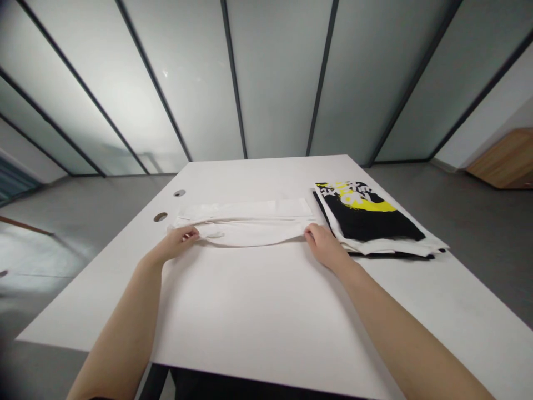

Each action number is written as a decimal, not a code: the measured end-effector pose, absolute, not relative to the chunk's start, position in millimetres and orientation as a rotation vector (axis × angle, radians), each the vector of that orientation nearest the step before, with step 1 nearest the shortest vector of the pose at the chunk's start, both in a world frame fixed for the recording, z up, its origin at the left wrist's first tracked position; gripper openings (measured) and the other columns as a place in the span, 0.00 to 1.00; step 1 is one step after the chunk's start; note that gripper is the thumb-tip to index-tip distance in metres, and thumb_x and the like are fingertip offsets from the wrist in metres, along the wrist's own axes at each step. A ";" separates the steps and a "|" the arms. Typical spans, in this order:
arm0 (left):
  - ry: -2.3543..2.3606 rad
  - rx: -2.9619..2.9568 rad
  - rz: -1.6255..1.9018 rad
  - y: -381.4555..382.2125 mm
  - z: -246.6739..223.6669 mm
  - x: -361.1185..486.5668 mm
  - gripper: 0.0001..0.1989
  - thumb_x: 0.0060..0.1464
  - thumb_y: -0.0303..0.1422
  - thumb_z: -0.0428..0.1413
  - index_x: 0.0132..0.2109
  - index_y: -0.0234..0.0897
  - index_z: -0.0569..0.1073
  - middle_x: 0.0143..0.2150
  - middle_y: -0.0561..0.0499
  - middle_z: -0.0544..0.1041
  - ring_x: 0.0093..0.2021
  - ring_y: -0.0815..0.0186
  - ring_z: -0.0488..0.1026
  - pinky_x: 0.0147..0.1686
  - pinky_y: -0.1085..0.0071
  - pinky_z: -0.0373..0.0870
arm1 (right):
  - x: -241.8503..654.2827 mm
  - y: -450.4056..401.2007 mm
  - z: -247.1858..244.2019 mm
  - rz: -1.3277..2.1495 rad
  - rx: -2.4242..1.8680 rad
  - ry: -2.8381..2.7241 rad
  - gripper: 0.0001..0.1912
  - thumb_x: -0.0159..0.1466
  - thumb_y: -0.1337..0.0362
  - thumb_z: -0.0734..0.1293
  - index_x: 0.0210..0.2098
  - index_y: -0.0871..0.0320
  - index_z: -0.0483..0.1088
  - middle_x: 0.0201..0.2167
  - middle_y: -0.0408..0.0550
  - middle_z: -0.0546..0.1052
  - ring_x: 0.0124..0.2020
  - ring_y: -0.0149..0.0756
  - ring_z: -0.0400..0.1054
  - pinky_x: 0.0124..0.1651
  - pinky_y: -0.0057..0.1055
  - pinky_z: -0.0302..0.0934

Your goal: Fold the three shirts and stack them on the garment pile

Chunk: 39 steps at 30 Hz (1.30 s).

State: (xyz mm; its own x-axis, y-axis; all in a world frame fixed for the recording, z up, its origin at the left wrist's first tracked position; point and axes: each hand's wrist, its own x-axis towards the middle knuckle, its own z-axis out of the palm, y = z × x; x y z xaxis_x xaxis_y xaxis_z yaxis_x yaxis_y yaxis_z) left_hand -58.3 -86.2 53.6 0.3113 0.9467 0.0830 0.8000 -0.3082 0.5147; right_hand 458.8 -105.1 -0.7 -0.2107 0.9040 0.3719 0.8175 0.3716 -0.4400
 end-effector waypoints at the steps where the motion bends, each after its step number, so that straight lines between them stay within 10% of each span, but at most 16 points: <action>1: 1.578 2.206 0.568 -88.0 57.0 -57.0 0.16 0.66 0.46 0.51 0.39 0.41 0.74 0.34 0.49 0.78 0.35 0.61 0.74 0.37 0.66 0.68 | 457.3 -107.3 3.0 0.234 -1.499 -2.028 0.11 0.73 0.59 0.59 0.42 0.53 0.71 0.39 0.54 0.81 0.44 0.49 0.75 0.50 0.42 0.68; 12: 1.633 2.110 0.620 -91.6 71.1 -57.3 0.18 0.49 0.49 0.65 0.38 0.41 0.76 0.29 0.56 0.71 0.33 0.64 0.68 0.35 0.69 0.62 | 475.1 -119.7 43.7 0.638 -1.598 -2.071 0.22 0.62 0.43 0.73 0.46 0.52 0.80 0.34 0.48 0.82 0.35 0.45 0.75 0.40 0.35 0.66; 25: 1.578 2.064 0.315 -100.9 82.4 -66.6 0.10 0.49 0.39 0.57 0.35 0.41 0.80 0.34 0.51 0.80 0.35 0.60 0.74 0.35 0.67 0.68 | 481.1 -134.1 78.4 0.755 -1.469 -2.023 0.15 0.59 0.50 0.71 0.39 0.52 0.81 0.49 0.54 0.85 0.51 0.53 0.79 0.54 0.42 0.71; 39: 1.388 1.850 0.107 -106.7 79.3 -85.2 0.14 0.46 0.44 0.63 0.38 0.45 0.87 0.30 0.51 0.82 0.30 0.60 0.75 0.29 0.69 0.64 | 490.5 -130.2 69.6 1.154 -1.578 -2.215 0.14 0.54 0.52 0.73 0.36 0.52 0.83 0.35 0.49 0.84 0.35 0.48 0.77 0.38 0.36 0.68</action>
